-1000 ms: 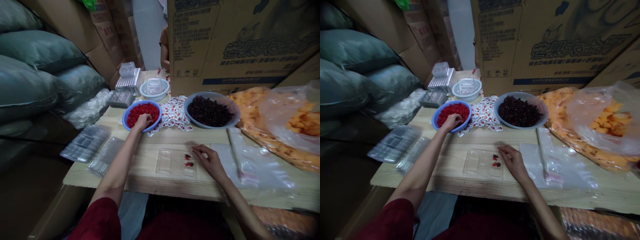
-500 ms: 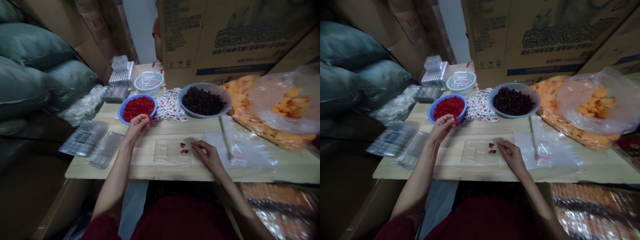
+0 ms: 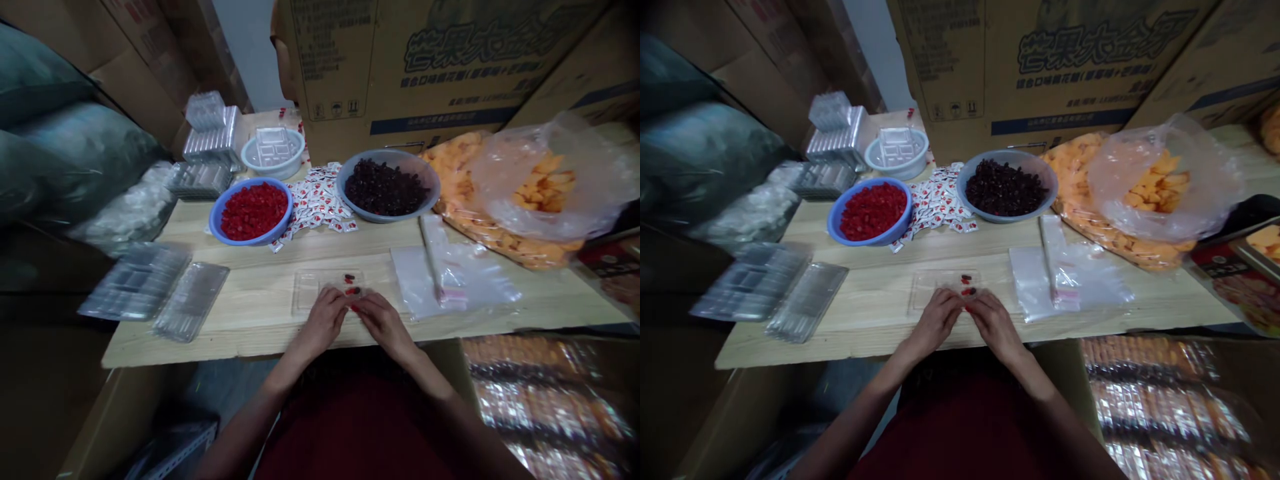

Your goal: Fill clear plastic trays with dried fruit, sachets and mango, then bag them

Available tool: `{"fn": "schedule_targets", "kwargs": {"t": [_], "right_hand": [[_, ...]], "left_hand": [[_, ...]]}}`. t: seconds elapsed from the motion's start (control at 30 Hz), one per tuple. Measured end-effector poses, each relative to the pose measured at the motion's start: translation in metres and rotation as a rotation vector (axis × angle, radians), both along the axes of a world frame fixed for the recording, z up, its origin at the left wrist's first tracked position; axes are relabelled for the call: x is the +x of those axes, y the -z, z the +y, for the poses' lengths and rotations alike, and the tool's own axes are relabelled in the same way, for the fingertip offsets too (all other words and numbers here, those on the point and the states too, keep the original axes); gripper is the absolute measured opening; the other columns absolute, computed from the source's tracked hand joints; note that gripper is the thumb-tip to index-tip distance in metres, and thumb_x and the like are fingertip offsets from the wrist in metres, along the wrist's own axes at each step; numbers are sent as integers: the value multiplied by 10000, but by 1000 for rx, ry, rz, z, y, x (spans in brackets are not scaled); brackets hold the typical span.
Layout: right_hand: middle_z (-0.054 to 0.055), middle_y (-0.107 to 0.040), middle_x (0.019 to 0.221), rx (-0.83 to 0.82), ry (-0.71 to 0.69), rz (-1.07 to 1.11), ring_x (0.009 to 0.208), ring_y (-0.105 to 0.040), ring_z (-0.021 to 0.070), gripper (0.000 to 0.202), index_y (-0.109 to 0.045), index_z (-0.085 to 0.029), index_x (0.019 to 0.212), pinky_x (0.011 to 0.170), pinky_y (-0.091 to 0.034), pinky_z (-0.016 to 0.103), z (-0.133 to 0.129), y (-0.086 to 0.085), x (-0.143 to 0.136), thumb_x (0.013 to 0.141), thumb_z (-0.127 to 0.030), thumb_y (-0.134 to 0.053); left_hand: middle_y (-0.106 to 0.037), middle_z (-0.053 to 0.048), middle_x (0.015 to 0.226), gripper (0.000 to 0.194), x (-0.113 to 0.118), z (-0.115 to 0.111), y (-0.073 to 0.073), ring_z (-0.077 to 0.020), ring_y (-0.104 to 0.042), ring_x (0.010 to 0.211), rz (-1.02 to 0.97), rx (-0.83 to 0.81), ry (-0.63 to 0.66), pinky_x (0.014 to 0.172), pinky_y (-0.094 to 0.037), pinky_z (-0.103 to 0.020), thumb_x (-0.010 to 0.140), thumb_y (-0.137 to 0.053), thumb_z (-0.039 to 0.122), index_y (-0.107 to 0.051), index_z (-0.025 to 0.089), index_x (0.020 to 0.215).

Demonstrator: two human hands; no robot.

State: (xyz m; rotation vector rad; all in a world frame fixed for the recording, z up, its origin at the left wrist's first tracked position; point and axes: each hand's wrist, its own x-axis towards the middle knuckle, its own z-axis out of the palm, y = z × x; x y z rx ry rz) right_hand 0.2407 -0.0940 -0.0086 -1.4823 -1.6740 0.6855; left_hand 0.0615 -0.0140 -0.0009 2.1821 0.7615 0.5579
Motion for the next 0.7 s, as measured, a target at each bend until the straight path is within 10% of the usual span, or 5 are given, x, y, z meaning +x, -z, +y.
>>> {"fn": "schedule_targets", "kwargs": {"t": [0.2, 0.37, 0.5, 0.7], "right_hand": [[89, -667, 1061, 42, 7, -105, 1037, -606, 251, 184, -726, -232, 1014, 904, -507, 442, 4, 0, -1, 950, -195, -558], [103, -656, 1066, 88, 73, -51, 1021, -620, 249, 192, -731, -240, 1041, 864, -529, 410, 20, -28, 24, 962, -280, -561], [94, -671, 1012, 135, 229, -72, 979, -627, 241, 199, -712, -226, 1014, 855, -518, 384, 62, -43, 59, 967, -309, -537], [165, -637, 1275, 55, 94, -435, 1187, -557, 258, 360, -665, -104, 1183, 1031, -428, 393, 168, -4, 61, 873, -78, -483]], "left_hand": [[-649, -75, 1019, 181, -15, 13, -18, -222, -582, 1012, -50, -42, -180, 912, -482, -381, 956, -507, 220, -659, 238, 1053], [-659, -54, 993, 159, -30, 87, -51, -212, -607, 928, -161, 155, -530, 849, -485, -345, 952, -511, 266, -651, 244, 1026], [-665, -80, 1036, 176, 5, 152, -50, -213, -605, 955, -48, 232, -383, 876, -479, -342, 943, -499, 213, -654, 205, 1026], [-665, -169, 1133, 285, 81, 190, -6, -282, -551, 1126, 412, 425, -89, 972, -433, -423, 840, -499, 37, -679, 129, 1042]]}}
